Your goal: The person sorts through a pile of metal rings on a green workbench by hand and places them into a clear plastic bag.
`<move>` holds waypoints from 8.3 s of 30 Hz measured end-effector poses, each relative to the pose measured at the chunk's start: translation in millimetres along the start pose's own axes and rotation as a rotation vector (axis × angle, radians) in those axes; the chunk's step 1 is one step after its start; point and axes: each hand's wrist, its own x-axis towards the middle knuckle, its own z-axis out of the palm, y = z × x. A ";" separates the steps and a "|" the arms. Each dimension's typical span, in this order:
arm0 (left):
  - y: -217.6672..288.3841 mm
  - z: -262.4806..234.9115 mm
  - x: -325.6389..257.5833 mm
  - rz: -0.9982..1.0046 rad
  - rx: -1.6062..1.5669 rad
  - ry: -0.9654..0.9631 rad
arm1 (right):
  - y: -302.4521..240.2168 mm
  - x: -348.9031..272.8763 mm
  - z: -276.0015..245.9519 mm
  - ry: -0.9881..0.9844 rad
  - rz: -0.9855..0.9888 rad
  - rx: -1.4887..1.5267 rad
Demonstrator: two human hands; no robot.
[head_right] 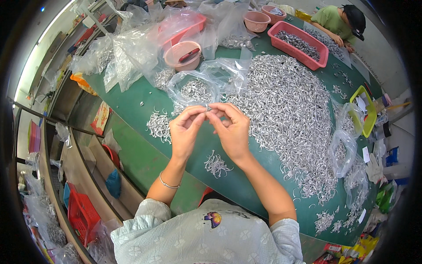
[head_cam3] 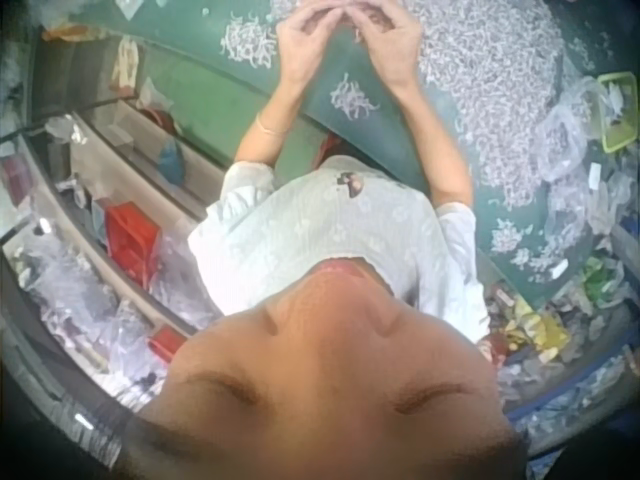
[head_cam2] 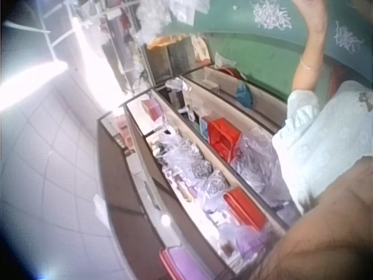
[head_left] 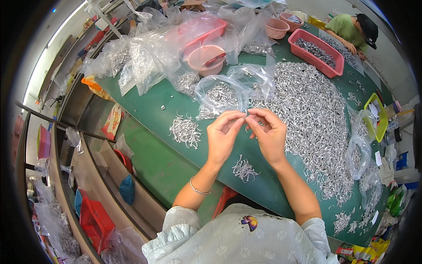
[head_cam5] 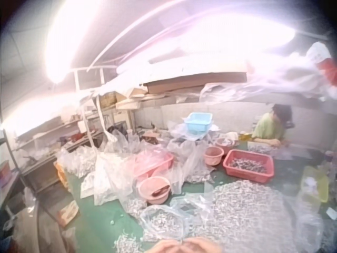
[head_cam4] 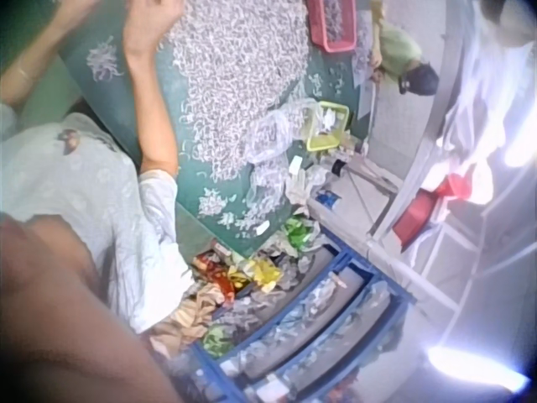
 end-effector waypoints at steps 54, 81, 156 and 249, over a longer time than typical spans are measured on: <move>-125.6 -61.5 -233.7 -1.610 -1.481 -0.232 | 37.8 -182.9 -35.8 -0.998 -0.222 -0.548; 98.3 -152.0 267.9 -0.338 -0.809 0.369 | 46.6 -180.9 -56.2 -0.295 -0.071 -0.476; 111.3 49.1 -117.0 -0.508 -0.192 -0.428 | -24.5 -135.7 -52.1 -0.127 0.683 0.150; 108.8 -14.9 -25.3 0.099 0.852 -0.101 | -66.7 -143.9 -32.0 -0.425 -0.703 -0.870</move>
